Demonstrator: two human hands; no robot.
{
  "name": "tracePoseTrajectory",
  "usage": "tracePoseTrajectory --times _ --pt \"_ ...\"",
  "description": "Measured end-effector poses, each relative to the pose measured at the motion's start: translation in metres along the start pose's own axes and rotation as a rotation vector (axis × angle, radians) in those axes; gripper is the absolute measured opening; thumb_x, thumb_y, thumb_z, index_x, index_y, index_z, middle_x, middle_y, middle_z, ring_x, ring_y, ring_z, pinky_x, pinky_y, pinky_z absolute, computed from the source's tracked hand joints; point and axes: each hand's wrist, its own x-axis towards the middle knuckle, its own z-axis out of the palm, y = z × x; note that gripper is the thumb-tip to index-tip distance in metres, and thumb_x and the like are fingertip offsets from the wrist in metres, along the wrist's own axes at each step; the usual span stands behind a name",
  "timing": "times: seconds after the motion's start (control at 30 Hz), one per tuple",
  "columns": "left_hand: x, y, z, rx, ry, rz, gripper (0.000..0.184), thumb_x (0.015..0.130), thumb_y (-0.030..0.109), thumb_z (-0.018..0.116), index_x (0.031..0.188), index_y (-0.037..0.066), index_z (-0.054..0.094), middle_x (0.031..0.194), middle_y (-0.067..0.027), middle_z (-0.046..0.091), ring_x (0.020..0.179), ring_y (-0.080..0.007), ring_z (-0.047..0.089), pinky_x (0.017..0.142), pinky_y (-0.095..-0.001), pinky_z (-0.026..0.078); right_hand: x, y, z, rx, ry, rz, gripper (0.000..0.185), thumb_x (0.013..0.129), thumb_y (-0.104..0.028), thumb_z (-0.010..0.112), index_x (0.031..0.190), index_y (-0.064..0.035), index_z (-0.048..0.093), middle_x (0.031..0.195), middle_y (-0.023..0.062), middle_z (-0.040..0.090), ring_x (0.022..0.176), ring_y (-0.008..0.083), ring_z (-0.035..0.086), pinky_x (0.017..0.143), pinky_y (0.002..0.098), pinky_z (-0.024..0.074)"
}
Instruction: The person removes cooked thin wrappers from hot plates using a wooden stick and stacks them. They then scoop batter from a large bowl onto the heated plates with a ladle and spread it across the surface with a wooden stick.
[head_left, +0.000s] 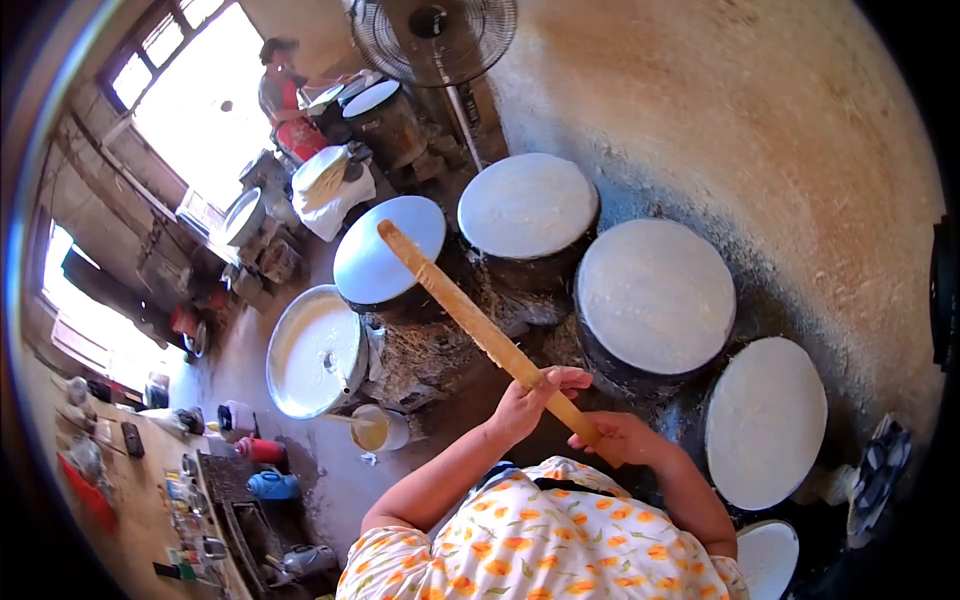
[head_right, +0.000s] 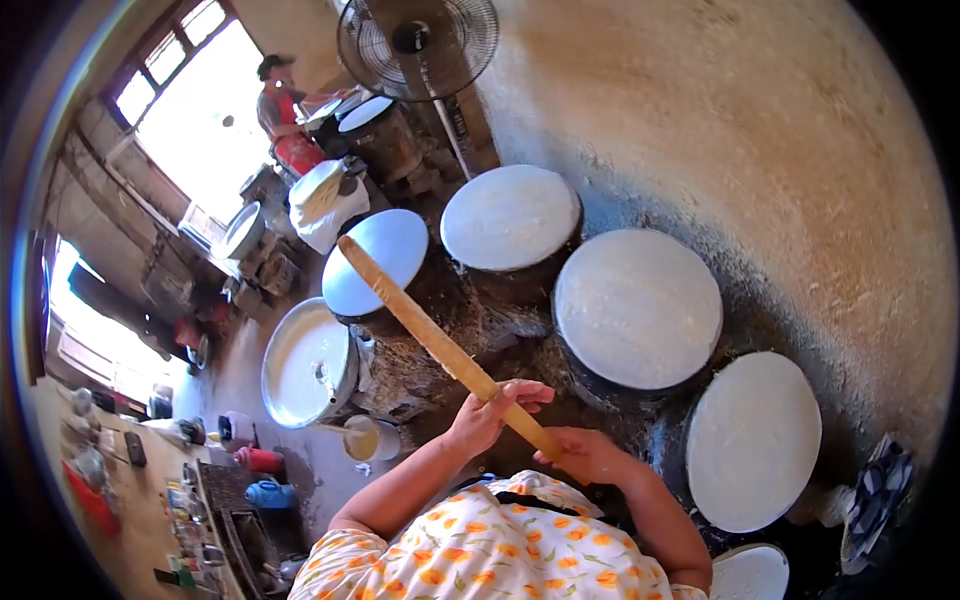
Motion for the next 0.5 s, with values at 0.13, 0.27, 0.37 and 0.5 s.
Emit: tracePoseTrajectory --times 0.13,0.27,0.37,0.5 --pt "-0.031 0.020 -0.079 0.008 0.004 0.060 0.044 0.096 0.036 0.047 0.123 0.001 0.053 0.122 -0.0128 0.057 0.114 -0.0220 0.053 0.092 -0.0359 0.043 0.070 -0.007 0.063 -0.189 -0.249 0.175 0.024 0.082 -0.003 0.055 0.106 -0.0021 0.057 0.082 0.0054 0.065 0.074 0.0118 0.062 0.066 0.0258 0.0503" --pt "-0.082 0.024 -0.178 -0.160 0.119 -0.003 0.054 0.091 0.034 0.057 0.133 0.003 0.043 0.131 -0.0130 0.050 0.118 -0.0229 0.049 0.097 -0.0383 0.041 0.136 -0.009 0.132 -0.187 -0.185 0.192 0.033 0.081 0.001 0.051 0.113 -0.0027 0.055 0.071 0.0028 0.061 0.059 0.0093 0.057 0.053 0.0230 0.0472" --pt "-0.124 0.032 -0.238 -0.127 0.254 -0.078 0.057 0.089 0.036 0.059 0.133 0.002 0.042 0.127 -0.0143 0.052 0.119 -0.0253 0.049 0.094 -0.0387 0.044 0.185 -0.006 0.171 -0.107 0.038 0.160 0.049 0.080 0.005 0.047 0.128 -0.0045 0.050 0.068 0.0017 0.057 0.054 0.0071 0.053 0.049 0.0204 0.0448" --pt "-0.168 0.014 -0.294 -0.234 0.487 -0.173 0.048 0.092 0.028 0.056 0.131 0.002 0.044 0.121 -0.0144 0.055 0.111 -0.0240 0.055 0.089 -0.0366 0.048 0.224 -0.004 0.181 -0.148 0.182 -0.045 0.052 0.078 0.007 0.043 0.128 -0.0053 0.050 0.068 0.0013 0.055 0.054 0.0069 0.051 0.050 0.0203 0.0447"
